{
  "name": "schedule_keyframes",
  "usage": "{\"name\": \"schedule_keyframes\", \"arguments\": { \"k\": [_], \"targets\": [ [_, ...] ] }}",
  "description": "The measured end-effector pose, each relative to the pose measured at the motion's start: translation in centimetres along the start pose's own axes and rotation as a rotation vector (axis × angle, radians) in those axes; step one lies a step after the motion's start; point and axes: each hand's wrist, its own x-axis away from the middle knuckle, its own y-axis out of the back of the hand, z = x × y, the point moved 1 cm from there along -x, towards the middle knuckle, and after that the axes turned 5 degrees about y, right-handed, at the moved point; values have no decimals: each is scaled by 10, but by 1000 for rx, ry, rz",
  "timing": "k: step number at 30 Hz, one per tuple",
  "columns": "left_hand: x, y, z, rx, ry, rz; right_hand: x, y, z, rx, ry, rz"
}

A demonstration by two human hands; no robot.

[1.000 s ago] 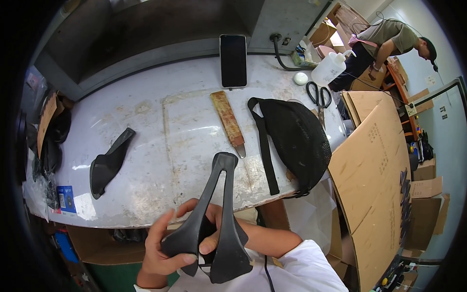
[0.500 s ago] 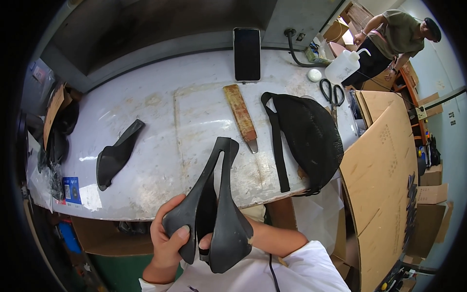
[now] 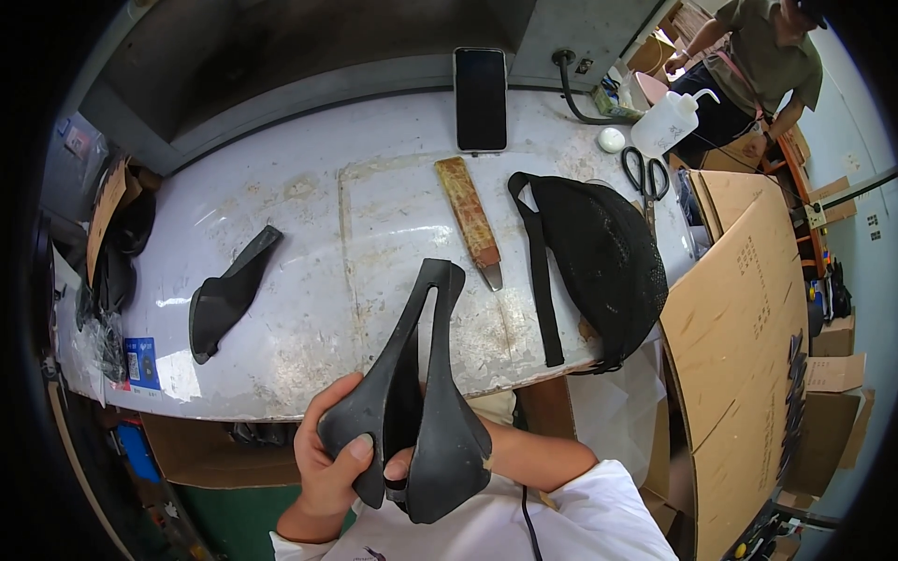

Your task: Assembling and inspecting bicycle saddle components at a workbench.

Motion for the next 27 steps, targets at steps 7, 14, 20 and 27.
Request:
{"name": "schedule_keyframes", "arguments": {
  "k": [7,14,20,27],
  "targets": [
    [0,0,2,-27,-67,46,-5,0,9,128,258,-95],
    [-2,-1,8,-108,-118,21,-12,0,1,27,355,-202],
    [-7,1,3,-89,-137,-75,-11,-1,-18,-68,266,-216],
    [-28,-8,6,-53,-309,-272,4,-22,-82,-1043,51,469]
  ]
}}
